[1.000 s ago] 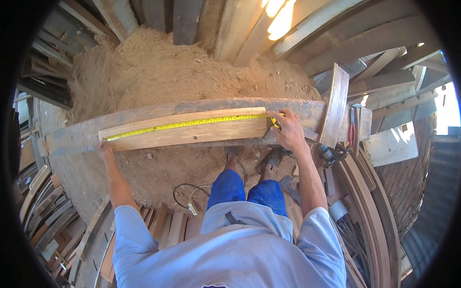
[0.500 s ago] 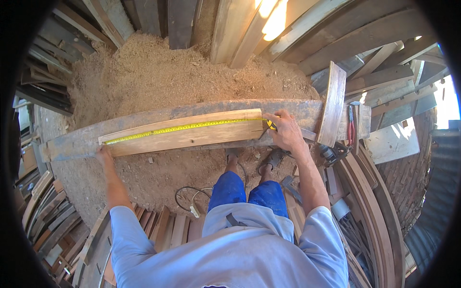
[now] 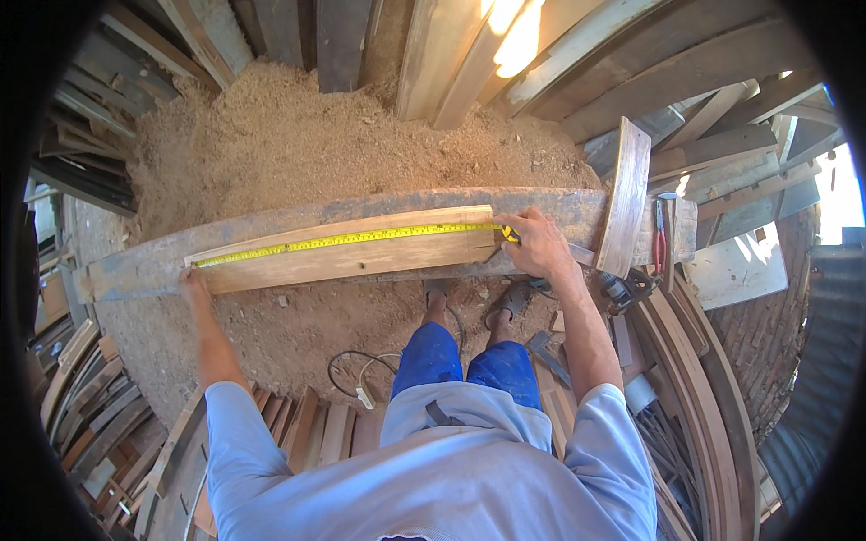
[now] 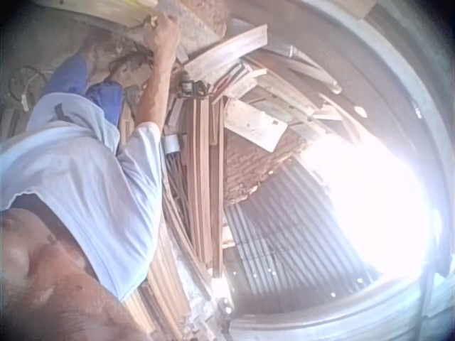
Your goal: The person saws through a wooden beam using a circular saw, then measures the length of the remaining wood with a tape measure.
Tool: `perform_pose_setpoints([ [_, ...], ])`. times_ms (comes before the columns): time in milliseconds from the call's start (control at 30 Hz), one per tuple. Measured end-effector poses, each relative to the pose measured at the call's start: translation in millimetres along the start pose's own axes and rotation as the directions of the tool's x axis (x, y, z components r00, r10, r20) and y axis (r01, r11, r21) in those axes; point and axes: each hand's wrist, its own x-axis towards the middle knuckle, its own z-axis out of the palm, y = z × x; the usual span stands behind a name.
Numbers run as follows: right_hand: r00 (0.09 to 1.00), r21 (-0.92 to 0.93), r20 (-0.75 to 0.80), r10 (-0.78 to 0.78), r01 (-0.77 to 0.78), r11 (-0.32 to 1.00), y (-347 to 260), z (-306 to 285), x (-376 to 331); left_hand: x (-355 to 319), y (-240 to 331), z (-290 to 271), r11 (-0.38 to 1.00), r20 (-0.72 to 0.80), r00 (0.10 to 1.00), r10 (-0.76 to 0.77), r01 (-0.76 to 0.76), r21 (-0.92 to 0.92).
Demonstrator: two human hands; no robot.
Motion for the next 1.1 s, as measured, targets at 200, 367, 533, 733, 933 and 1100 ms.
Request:
perform_pose_setpoints([
  [200,0.998,0.007,0.032,0.046,-0.046,0.999,-9,-5,0,1,-1,1,0.995,-0.023,0.999,-0.048,0.050,0.087],
  [367,1.000,-0.019,-0.023,0.021,-0.021,1.000,-3,5,2,5,-11,-3,0.982,-0.022,0.999,0.037,-0.033,0.189],
  [533,0.999,-0.008,-0.048,0.012,-0.012,1.000,-1,7,1,7,-11,0,0.950,-0.069,0.997,0.022,0.000,0.311],
  [733,0.992,0.051,0.127,-0.027,0.021,0.998,-11,-4,-9,-77,56,49,0.774,-0.154,0.961,0.230,-0.085,0.628],
  [933,0.984,0.264,0.169,-0.052,0.006,0.964,7,-6,-36,-280,187,143,0.384,0.548,0.519,0.656,-0.855,0.350],
  [1100,0.982,0.467,0.180,0.063,-0.142,0.873,4,-26,-49,-328,236,209,0.131,0.948,0.316,-0.018,-0.940,0.316],
])
